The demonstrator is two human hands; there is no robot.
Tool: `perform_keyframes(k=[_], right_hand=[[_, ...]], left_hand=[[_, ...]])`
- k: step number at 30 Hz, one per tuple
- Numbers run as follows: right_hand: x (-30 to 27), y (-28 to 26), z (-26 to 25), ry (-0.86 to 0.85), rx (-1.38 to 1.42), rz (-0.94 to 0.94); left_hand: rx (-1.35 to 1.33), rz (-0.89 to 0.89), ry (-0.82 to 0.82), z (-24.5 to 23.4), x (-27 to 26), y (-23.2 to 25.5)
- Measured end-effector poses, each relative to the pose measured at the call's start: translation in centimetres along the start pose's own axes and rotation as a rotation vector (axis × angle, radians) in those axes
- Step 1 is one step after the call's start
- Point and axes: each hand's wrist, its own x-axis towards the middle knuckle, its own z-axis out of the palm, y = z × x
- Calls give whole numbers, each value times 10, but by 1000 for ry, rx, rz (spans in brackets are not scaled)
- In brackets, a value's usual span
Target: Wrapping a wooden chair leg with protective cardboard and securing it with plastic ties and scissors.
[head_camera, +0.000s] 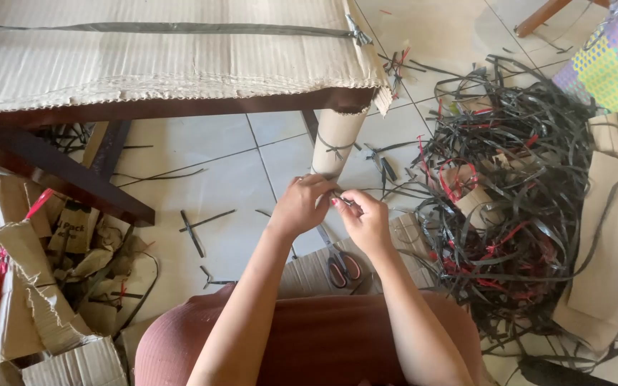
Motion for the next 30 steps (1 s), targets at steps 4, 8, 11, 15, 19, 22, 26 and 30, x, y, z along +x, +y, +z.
perform_keyframes(k=[4, 8, 11, 15, 19, 22, 26, 30], right_hand=[[8, -26, -1, -67, 41, 87], [19, -15, -6, 47, -9, 85], [19, -4, 8, 74, -74, 53], [2, 43, 30, 63, -105, 189], [12, 21, 36, 19, 14, 381], [4, 61, 60, -84, 100, 720], [10, 35, 47, 29, 568, 856], [20, 3, 28, -115, 295, 733]], left_hand=[[66, 9, -25, 4, -2, -15], [92, 24, -9, 12, -3, -18], [111, 34, 4, 10, -5, -15], [75, -14, -1, 5, -11, -13], [88, -30, 58, 12, -17, -11], [208, -72, 82, 26, -24, -15], [256, -98, 79, 20, -29, 7], [-3, -309, 24, -3, -30, 41]])
